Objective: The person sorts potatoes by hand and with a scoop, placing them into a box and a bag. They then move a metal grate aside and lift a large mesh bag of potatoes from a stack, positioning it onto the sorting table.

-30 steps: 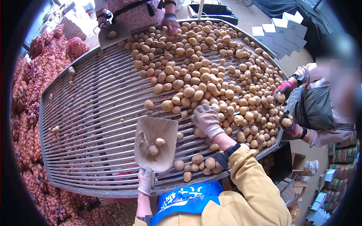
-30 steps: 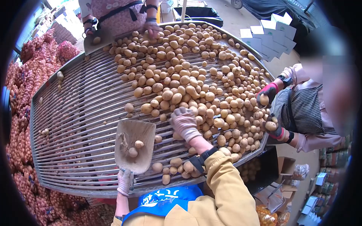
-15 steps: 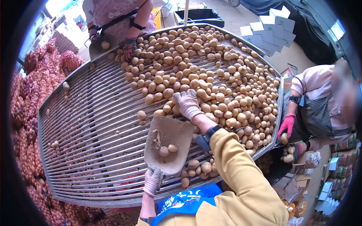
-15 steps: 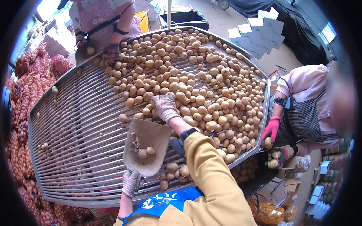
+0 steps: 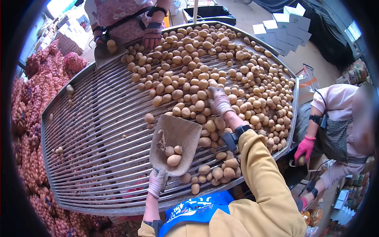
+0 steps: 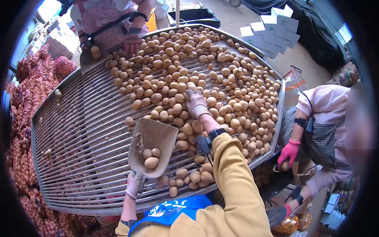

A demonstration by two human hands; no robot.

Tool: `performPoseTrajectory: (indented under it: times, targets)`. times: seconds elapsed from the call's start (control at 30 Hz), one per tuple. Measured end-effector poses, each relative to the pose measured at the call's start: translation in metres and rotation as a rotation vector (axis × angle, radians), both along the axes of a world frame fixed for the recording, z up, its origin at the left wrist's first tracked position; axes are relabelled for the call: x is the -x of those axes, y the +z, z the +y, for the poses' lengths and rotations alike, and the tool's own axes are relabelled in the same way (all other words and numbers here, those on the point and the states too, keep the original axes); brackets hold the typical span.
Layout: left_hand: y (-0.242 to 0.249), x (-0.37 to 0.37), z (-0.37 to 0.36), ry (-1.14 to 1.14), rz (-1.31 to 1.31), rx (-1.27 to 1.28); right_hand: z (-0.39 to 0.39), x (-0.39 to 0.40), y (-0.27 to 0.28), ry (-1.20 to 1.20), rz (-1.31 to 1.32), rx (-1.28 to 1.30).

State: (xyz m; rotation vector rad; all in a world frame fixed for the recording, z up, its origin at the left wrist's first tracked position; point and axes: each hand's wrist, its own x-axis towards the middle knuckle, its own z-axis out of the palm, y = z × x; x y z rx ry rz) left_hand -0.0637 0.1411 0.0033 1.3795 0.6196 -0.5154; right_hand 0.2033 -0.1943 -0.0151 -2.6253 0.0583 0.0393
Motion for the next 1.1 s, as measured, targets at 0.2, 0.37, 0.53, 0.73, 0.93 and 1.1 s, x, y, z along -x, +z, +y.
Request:
performPoseTrajectory:
  times: [0.2,0.37,0.53,0.73,0.93,1.1]
  targets:
    - [-0.009,0.001,0.0,0.055,-0.069,0.037,0.045,0.079,0.054,0.343,0.054,-0.764]
    - [-0.009,0.027,0.016,0.076,-0.076,-0.039,0.052,0.086,0.004,0.338,-0.214,-0.027]
    - [-0.014,0.033,0.021,0.146,-0.054,-0.054,0.06,0.082,-0.019,0.403,-0.148,0.335]
    - [-0.025,0.026,0.025,0.089,-0.048,-0.05,0.013,0.051,-0.013,0.14,-0.526,-0.131]
    - [-0.033,0.015,0.018,0.084,-0.036,-0.066,-0.034,-0.007,-0.017,0.002,0.097,0.305]
    - [-0.038,0.018,0.019,0.08,-0.043,-0.061,-0.038,-0.02,-0.002,-0.021,0.178,0.083]
